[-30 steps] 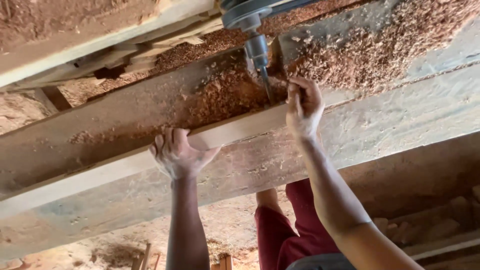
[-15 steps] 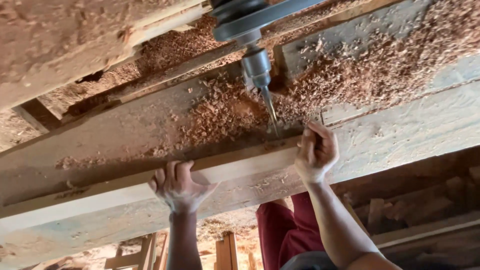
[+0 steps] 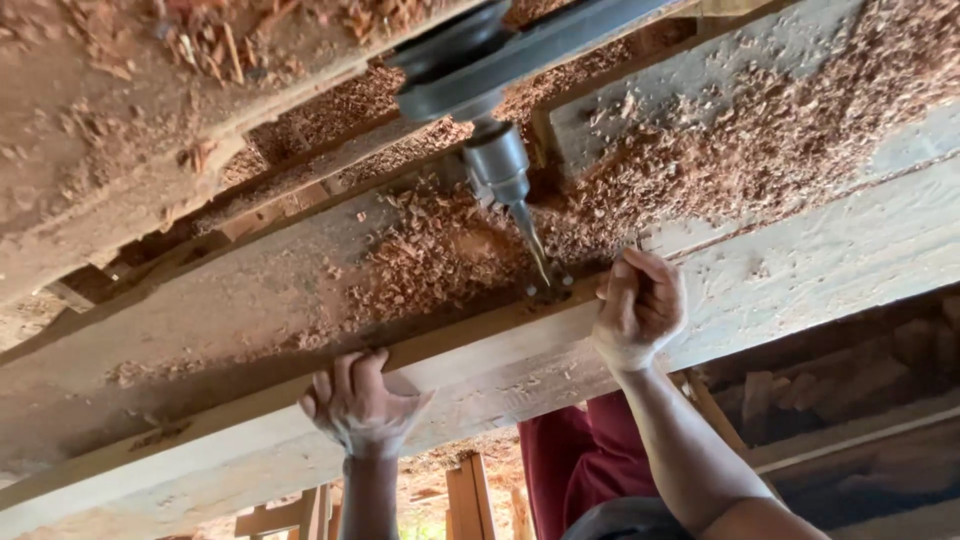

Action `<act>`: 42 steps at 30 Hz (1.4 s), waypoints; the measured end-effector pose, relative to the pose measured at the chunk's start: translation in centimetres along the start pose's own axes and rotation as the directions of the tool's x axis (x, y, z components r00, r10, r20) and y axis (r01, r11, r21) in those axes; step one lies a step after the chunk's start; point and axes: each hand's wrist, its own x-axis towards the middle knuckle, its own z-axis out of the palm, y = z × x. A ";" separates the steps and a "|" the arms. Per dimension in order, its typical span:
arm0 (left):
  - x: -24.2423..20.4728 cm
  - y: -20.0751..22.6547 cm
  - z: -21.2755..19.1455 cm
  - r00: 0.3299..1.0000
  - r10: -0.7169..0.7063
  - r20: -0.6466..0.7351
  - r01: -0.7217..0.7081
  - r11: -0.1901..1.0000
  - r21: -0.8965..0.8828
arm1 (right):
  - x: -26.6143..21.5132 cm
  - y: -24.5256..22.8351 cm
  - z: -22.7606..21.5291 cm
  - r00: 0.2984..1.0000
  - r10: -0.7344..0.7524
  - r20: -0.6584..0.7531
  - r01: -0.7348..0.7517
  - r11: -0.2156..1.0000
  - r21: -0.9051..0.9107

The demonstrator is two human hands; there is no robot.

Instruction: The person drills holes into a wooden plank using a stationary drill press.

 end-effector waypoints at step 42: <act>0.1 0.1 0.0 0.998 -0.066 -0.014 0.066 0.998 -0.005 | 0.7 0.5 1.2 0.992 -0.100 -0.080 0.109 0.987 0.119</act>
